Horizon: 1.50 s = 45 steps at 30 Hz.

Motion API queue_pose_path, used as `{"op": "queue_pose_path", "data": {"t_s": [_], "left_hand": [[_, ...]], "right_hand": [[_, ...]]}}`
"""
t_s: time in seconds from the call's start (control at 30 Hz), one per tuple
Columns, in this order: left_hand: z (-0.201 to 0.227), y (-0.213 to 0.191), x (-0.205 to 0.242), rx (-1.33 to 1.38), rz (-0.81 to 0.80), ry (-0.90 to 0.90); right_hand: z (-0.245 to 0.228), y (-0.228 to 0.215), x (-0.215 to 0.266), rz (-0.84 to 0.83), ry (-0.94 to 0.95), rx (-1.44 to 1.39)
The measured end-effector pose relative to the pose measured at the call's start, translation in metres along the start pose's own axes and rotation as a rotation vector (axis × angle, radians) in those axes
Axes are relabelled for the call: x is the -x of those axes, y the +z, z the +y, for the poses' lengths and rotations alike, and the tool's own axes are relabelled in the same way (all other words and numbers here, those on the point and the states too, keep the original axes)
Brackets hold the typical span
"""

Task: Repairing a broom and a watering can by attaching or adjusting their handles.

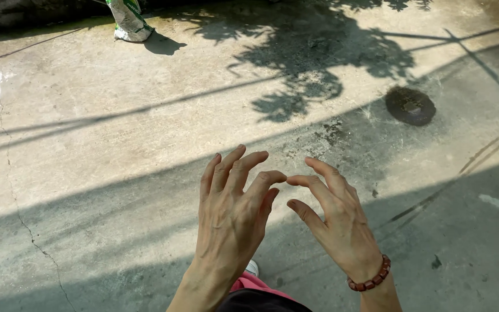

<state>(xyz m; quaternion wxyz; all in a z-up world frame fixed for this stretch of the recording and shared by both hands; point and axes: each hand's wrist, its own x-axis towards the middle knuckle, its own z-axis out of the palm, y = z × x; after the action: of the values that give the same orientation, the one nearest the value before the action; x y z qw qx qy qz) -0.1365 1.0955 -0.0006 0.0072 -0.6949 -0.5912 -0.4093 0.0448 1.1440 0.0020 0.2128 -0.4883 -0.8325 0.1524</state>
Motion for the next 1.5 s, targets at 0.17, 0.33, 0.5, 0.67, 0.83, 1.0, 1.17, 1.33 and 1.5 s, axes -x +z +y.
{"op": "queue_pose_path", "data": {"t_s": [0.17,0.33,0.5,0.67,0.83,1.0,1.17,1.33,1.5], "left_hand": [[-0.066,0.062,-0.088,-0.031,-0.022,-0.077],[-0.136,0.105,-0.197,-0.01,-0.011,-0.052],[-0.21,0.142,-0.326,0.006,0.028,-0.05],[-0.265,0.181,-0.432,0.078,0.035,-0.033],[-0.323,0.232,-0.518,0.084,0.001,-0.046],[-0.373,0.291,-0.62,0.046,-0.01,-0.015],[-0.411,0.341,-0.743,0.019,0.034,0.008],[-0.45,0.381,-0.835,0.001,0.024,-0.042],[-0.499,0.435,-0.909,0.045,-0.018,-0.083]], "right_hand": [[0.056,0.017,-0.121,-0.051,-0.034,-0.014],[0.093,0.029,-0.249,-0.019,-0.046,-0.023],[0.115,0.026,-0.399,-0.048,-0.011,0.034],[0.144,0.031,-0.511,-0.018,0.005,0.004],[0.179,0.044,-0.622,-0.072,0.078,-0.032],[0.234,0.055,-0.739,0.02,-0.013,-0.057],[0.277,0.038,-0.873,-0.012,-0.002,-0.084],[0.327,0.042,-0.974,0.012,-0.15,-0.124],[0.37,0.056,-1.069,-0.067,-0.094,-0.121]]}}
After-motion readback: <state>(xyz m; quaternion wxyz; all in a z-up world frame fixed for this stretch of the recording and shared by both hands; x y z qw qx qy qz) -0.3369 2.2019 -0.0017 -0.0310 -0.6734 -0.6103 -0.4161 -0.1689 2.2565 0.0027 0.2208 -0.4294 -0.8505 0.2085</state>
